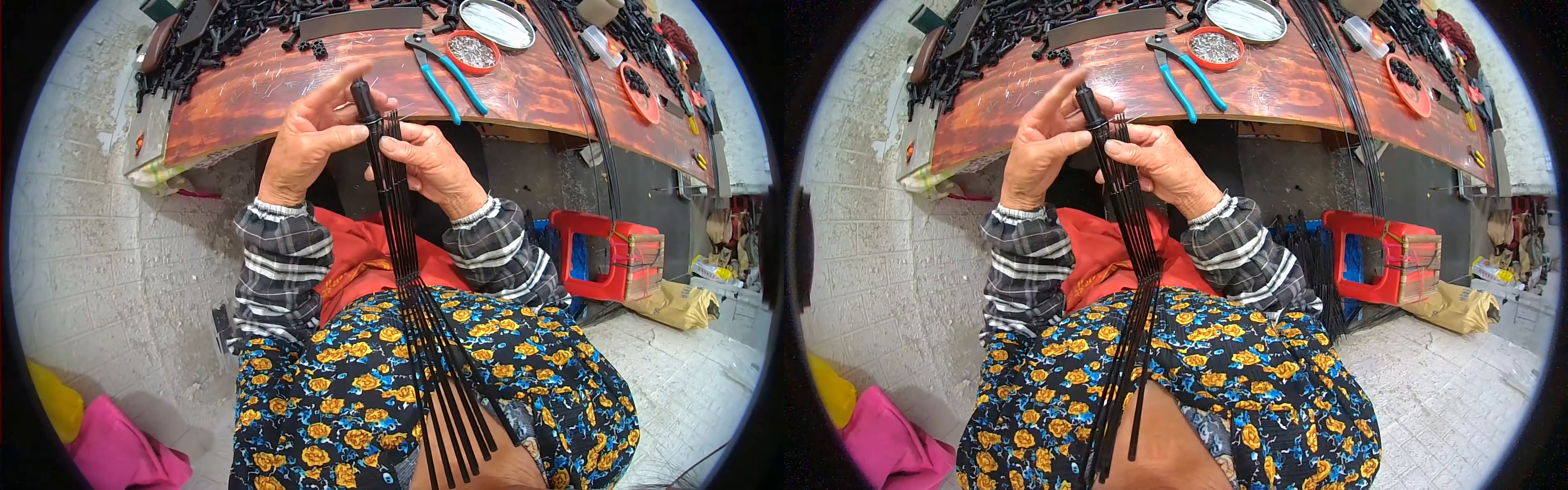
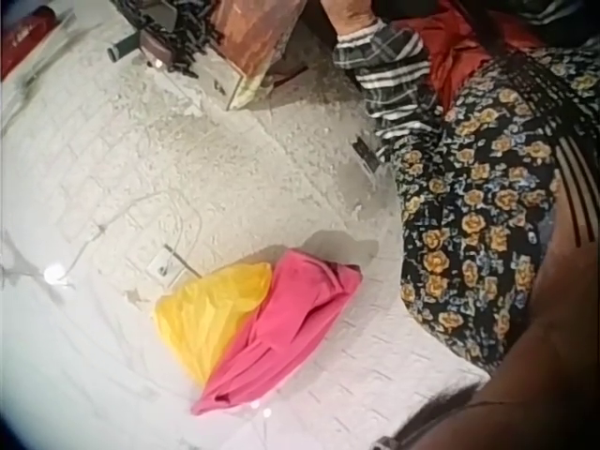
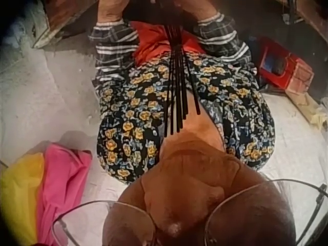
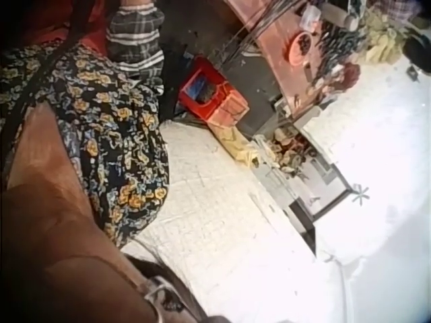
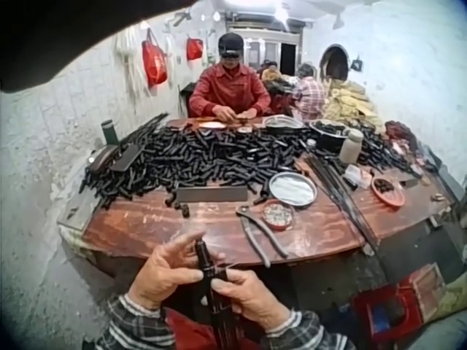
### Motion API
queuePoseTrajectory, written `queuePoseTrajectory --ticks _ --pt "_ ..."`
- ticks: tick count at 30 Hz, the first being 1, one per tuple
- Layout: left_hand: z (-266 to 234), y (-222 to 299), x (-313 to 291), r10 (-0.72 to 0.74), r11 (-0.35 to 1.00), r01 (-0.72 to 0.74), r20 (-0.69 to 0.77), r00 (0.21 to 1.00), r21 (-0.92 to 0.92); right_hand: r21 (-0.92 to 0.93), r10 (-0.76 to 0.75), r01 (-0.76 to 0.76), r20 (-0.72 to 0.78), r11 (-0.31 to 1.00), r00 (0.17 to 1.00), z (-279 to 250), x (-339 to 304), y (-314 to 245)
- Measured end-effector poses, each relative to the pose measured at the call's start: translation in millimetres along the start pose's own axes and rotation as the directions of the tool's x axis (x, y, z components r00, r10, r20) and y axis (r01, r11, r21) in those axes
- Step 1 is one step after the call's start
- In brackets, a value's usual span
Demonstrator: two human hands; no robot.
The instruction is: Assembling components and trimming bundles of black electronic cables at a factory workstation.
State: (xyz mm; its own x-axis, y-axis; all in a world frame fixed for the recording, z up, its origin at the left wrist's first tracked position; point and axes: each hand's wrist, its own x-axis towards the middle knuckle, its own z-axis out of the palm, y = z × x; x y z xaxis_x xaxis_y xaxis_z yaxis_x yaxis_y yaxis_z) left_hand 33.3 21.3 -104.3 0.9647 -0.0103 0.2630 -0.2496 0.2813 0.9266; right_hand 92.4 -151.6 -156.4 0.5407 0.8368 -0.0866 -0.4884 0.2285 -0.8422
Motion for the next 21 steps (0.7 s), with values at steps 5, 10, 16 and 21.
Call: queuePoseTrajectory --ticks 5,10,16,21 --pt "-12 3 -4 -0.141 0.984 0.139 0.011 0.990 0.108 -0.001 0.021 -0.021 0.020 1.000 1.000 2 1 0" --pt "-13 6 -4 -0.158 0.977 0.153 0.020 0.987 0.151 0.000 0.021 -0.021 0.012 1.000 1.000 4 0 0" --pt "-3 12 -5 -0.179 0.976 0.175 0.016 0.984 0.126 0.021 0.006 -0.006 0.011 1.000 1.000 2 -2 2" --pt "-1 7 -4 -0.172 0.973 0.174 -0.028 0.985 0.152 0.019 -0.003 0.003 -0.018 1.000 1.000 6 -1 2"
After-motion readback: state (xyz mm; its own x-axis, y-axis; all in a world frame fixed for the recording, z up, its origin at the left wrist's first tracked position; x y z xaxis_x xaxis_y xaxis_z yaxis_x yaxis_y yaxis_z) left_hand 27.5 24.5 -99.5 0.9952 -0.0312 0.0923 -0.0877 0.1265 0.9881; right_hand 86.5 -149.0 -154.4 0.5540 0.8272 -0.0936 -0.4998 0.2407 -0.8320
